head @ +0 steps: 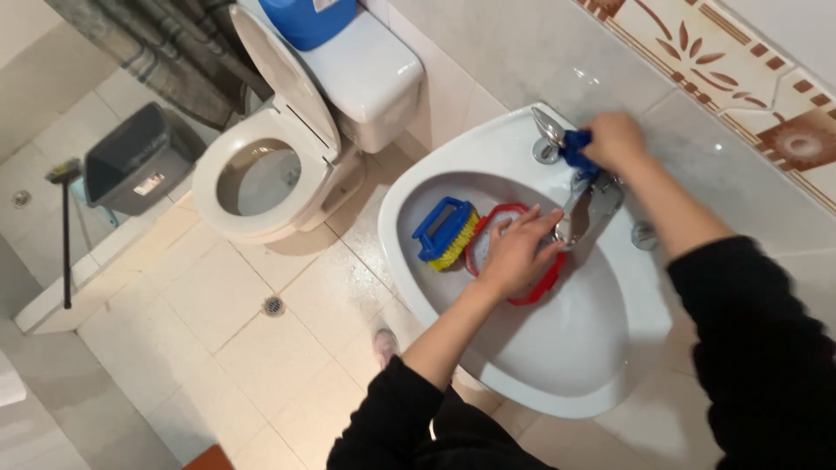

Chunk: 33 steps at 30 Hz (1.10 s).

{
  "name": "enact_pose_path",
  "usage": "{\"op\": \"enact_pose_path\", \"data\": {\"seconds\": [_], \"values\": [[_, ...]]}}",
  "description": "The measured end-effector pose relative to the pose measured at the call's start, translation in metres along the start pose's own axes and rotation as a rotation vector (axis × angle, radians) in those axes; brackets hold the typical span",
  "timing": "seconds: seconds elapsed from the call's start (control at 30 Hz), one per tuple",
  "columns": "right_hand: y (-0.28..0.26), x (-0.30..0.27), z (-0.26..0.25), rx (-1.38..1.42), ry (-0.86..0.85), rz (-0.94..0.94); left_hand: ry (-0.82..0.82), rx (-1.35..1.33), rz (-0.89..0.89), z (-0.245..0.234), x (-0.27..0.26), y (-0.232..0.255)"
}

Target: Cleaning a bathroom sink using a sponge, brush, and water

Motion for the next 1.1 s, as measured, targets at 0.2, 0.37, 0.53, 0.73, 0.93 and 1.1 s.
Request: {"op": "enact_pose_path", "data": {"seconds": [0.2,0.37,0.53,0.73,0.93,1.1], "values": [[-0.017,-0.007,-0.022,0.328,0.123,0.083,-0.007,-0.053,0.057,-0.022,-0.009,0.014],[-0.068,-0.068,-0.011,0.260,-0.092,0.193,-0.042,-0.120,0.017,-0.007,-0.014,0.005],[-0.081,-0.048,0.006,0.101,-0.093,0.115,-0.063,-0.110,-0.016,-0.010,-0.020,-0.005],[-0.162,-0.059,-0.045,-0.151,0.073,-0.186,-0.010,-0.112,-0.099,-0.012,-0.026,-0.044],[-0.166,-0.018,0.020,-0.348,0.406,-0.142,0.045,0.170,-0.211,-0.032,-0.042,-0.067],[-0.171,0.010,0.028,-0.488,0.429,0.129,0.057,0.197,-0.216,-0.065,-0.039,-0.091]]}}
Point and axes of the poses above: each hand's wrist, its own x-axis towards the middle knuckle, its own z-axis out of the palm, y = z × x, the point moved 8 cm from there along x, towards the middle knuckle, and after that the axes turned 14 degrees about -y, right-handed, at the moved point
